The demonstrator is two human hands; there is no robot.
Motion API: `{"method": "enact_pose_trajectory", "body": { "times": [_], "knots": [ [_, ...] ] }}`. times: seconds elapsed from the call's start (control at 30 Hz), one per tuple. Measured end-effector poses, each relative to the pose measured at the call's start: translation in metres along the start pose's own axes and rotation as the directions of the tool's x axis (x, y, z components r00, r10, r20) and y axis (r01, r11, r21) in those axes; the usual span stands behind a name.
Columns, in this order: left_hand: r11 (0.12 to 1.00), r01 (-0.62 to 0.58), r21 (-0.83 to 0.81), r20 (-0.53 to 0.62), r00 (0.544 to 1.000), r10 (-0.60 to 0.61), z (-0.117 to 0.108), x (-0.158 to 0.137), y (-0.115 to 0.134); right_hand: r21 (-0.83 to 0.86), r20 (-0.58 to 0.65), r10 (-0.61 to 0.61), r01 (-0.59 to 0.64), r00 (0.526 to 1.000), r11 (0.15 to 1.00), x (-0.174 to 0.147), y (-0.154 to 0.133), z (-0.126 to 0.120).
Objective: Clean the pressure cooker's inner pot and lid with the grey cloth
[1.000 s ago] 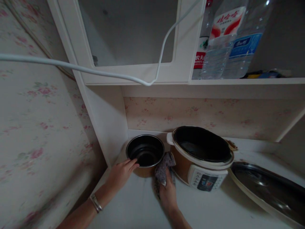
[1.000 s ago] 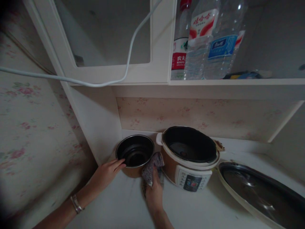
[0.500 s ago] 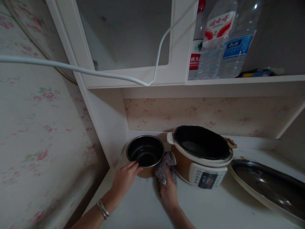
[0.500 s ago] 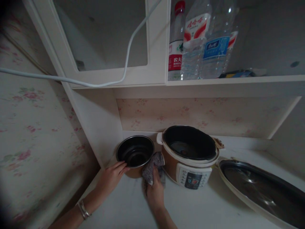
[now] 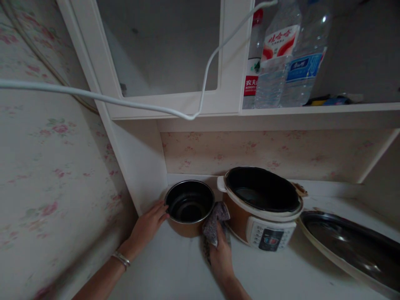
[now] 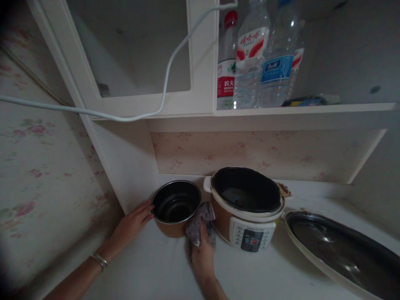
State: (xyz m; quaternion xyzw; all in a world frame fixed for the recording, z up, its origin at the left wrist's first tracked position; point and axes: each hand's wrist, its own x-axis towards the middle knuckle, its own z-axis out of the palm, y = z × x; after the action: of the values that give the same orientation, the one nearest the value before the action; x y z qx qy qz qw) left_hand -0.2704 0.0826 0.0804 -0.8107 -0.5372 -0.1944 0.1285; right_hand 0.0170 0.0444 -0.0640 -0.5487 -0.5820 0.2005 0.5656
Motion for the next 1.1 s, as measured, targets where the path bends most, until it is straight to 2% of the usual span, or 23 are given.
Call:
{"method": "enact_pose_trajectory", "body": {
  "times": [0.17, 0.27, 0.4, 0.5, 0.6, 0.67, 0.77, 0.83, 0.9, 1.0, 1.1],
  "knots": [
    [1.000, 0.003, 0.012, -0.094, 0.996, -0.002, 0.004, -0.009, 0.032, 0.011, -0.004, 0.010, -0.010, 1.000, 1.000, 0.000, 0.002, 0.000],
    [1.000, -0.008, -0.009, -0.120, 0.993, 0.007, -0.001, -0.016, 0.038, 0.009, 0.006, 0.032, -0.032, 0.999, 0.999, -0.001, 0.004, 0.000],
    [0.990, -0.106, -0.096, -0.093, 0.991, 0.097, -0.008, -0.017, 0.012, 0.005, 0.015, 0.058, -0.058, 0.998, 0.998, -0.001, 0.005, -0.001],
    [0.984, -0.155, -0.085, -0.040, 0.988, 0.152, -0.008, -0.009, -0.016, 0.005, 0.027, 0.047, -0.047, 0.999, 0.999, -0.001, 0.005, -0.001],
    [0.984, -0.161, -0.076, -0.017, 0.987, 0.160, -0.002, -0.001, -0.026, 0.013, 0.016, 0.032, -0.032, 0.999, 0.999, -0.001, 0.005, 0.000],
    [0.987, -0.131, -0.089, -0.038, 0.991, 0.128, 0.005, 0.000, -0.016, 0.026, 0.009, 0.033, -0.033, 0.999, 0.999, -0.001, 0.006, 0.001],
    [0.993, -0.065, -0.098, -0.079, 0.995, 0.057, 0.011, -0.005, 0.017, 0.040, 0.026, 0.053, -0.054, 0.998, 0.998, -0.001, 0.005, 0.001],
    [0.993, -0.020, -0.117, -0.085, 0.996, 0.010, 0.010, -0.009, 0.039, 0.048, 0.041, 0.061, -0.063, 0.997, 0.997, 0.000, 0.002, 0.000],
    [0.985, 0.007, -0.172, -0.072, 0.997, -0.020, 0.006, -0.011, 0.049, 0.058, 0.034, 0.054, -0.056, 0.998, 0.997, 0.001, -0.002, -0.002],
    [0.970, -0.007, -0.242, -0.053, 0.999, -0.006, -0.002, -0.007, 0.035, 0.068, 0.013, 0.059, -0.059, 0.998, 0.996, 0.002, -0.005, -0.003],
    [0.984, -0.005, -0.181, -0.038, 0.999, -0.002, 0.000, 0.001, 0.005, 0.062, 0.016, 0.067, -0.068, 0.998, 0.996, 0.002, -0.004, -0.003]
  ]
}}
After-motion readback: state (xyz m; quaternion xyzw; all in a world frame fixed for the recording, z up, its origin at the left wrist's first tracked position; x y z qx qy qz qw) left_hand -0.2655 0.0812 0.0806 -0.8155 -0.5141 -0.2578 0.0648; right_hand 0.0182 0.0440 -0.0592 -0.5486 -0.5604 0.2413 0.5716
